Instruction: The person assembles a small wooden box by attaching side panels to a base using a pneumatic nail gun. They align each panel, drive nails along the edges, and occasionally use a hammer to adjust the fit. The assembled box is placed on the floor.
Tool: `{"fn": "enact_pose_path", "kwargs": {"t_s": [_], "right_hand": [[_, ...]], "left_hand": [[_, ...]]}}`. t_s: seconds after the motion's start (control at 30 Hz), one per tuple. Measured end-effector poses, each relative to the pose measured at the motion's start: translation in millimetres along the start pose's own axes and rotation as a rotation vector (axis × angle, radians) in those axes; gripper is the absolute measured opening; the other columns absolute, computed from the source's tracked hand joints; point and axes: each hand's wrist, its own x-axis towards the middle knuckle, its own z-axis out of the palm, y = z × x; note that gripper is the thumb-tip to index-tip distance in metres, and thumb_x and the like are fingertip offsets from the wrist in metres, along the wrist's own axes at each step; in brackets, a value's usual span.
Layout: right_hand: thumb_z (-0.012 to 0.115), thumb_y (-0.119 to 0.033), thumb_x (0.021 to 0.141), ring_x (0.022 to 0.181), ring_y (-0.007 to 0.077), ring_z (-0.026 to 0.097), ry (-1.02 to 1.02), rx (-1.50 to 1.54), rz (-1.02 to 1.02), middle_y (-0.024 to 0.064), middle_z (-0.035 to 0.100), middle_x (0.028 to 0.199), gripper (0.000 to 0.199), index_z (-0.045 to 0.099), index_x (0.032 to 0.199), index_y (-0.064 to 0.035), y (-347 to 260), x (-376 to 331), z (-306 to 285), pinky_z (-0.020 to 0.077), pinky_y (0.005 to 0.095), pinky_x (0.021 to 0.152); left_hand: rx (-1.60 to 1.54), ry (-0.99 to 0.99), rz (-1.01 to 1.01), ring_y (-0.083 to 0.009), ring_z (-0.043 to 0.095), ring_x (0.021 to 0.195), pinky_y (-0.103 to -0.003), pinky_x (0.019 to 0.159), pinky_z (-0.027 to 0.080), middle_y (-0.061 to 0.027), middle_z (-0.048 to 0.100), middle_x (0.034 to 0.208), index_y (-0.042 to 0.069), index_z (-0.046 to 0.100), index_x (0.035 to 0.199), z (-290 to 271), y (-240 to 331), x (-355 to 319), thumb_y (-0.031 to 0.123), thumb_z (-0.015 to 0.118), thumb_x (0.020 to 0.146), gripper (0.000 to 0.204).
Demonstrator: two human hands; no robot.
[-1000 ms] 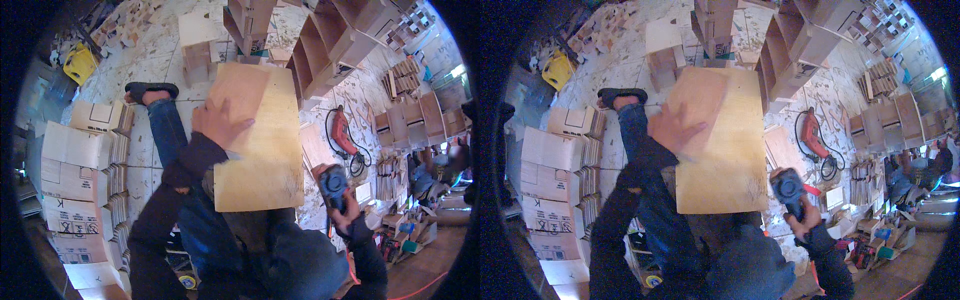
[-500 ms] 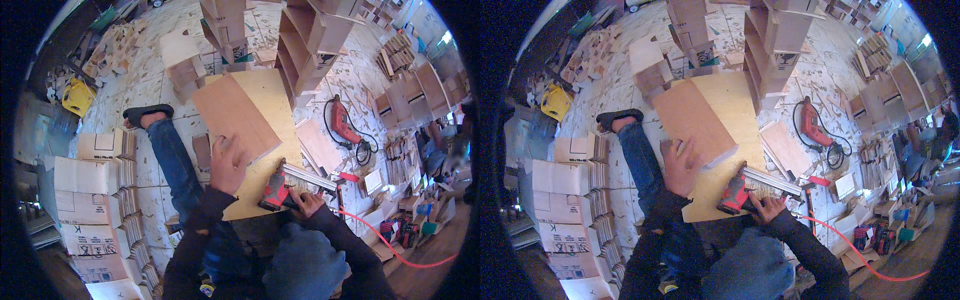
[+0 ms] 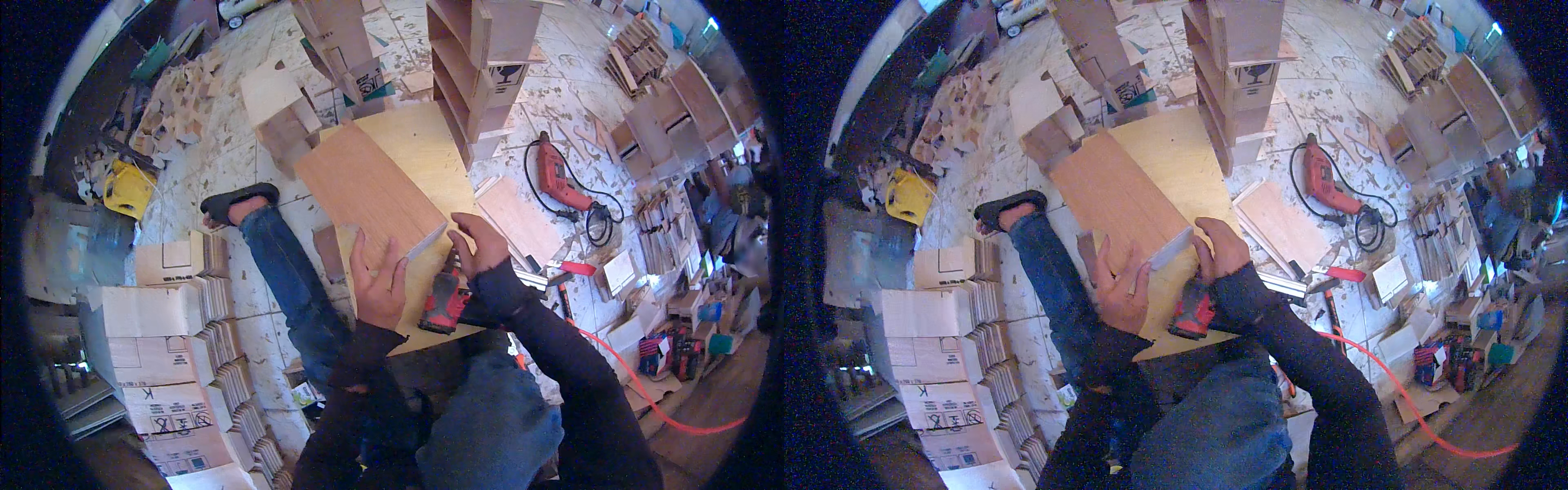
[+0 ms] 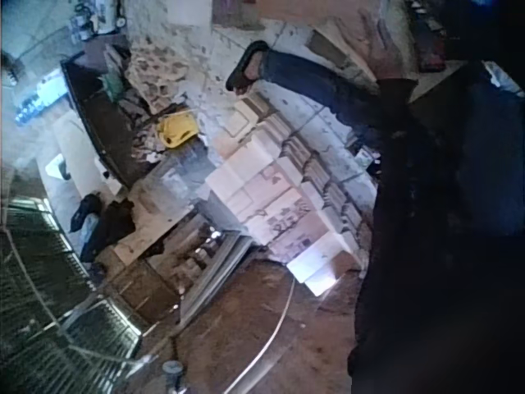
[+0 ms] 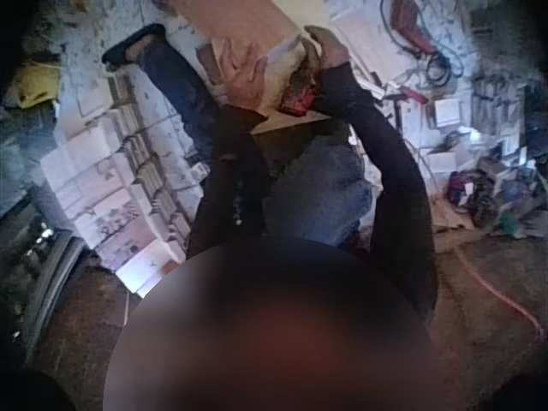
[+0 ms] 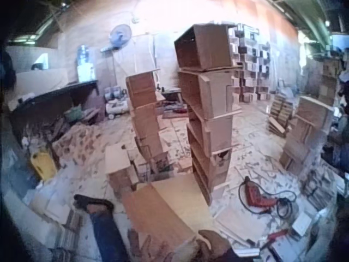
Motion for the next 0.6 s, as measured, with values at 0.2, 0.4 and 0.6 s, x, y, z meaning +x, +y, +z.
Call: {"fn": "enact_pose_path", "kwargs": {"t_s": [0.2,0.4,0.6], "right_hand": [[0.067,-0.012,0.086,0.073,0.0175,0.067,0.017,0.174,0.29,0.0127,0.07,0.083,0.016,0.069,0.098,-0.0018,2,3,19,0.0531,0.0281,0.068],[0.068,-0.014,0.085,0.069,0.0159,0.067,0.037,0.238,0.298,0.0118,0.07,0.081,0.016,0.07,0.096,-0.0018,5,8,17,0.0527,0.0275,0.066],[0.065,-0.014,0.087,0.072,0.02,0.067,0.004,0.193,0.2,0.0143,0.069,0.084,0.018,0.068,0.099,-0.0009,17,9,16,0.0527,0.0294,0.067]], "left_hand": [[-0.087,0.0,-0.021,-0.0452,0.041,0.126,-0.042,0.102,0.038,-0.0327,0.036,0.136,0.003,0.061,0.121,6,2,0,0.003,0.064,0.084,0.038],[-0.059,0.041,-0.001,-0.0482,0.044,0.122,-0.049,0.1,0.04,-0.0344,0.038,0.134,0.004,0.063,0.119,13,3,0,0.003,0.064,0.083,0.036],[0.038,0.053,0.049,-0.0493,0.041,0.124,-0.05,0.1,0.039,-0.0352,0.037,0.134,0.003,0.062,0.119,16,3,1,0.002,0.063,0.083,0.035]]}}
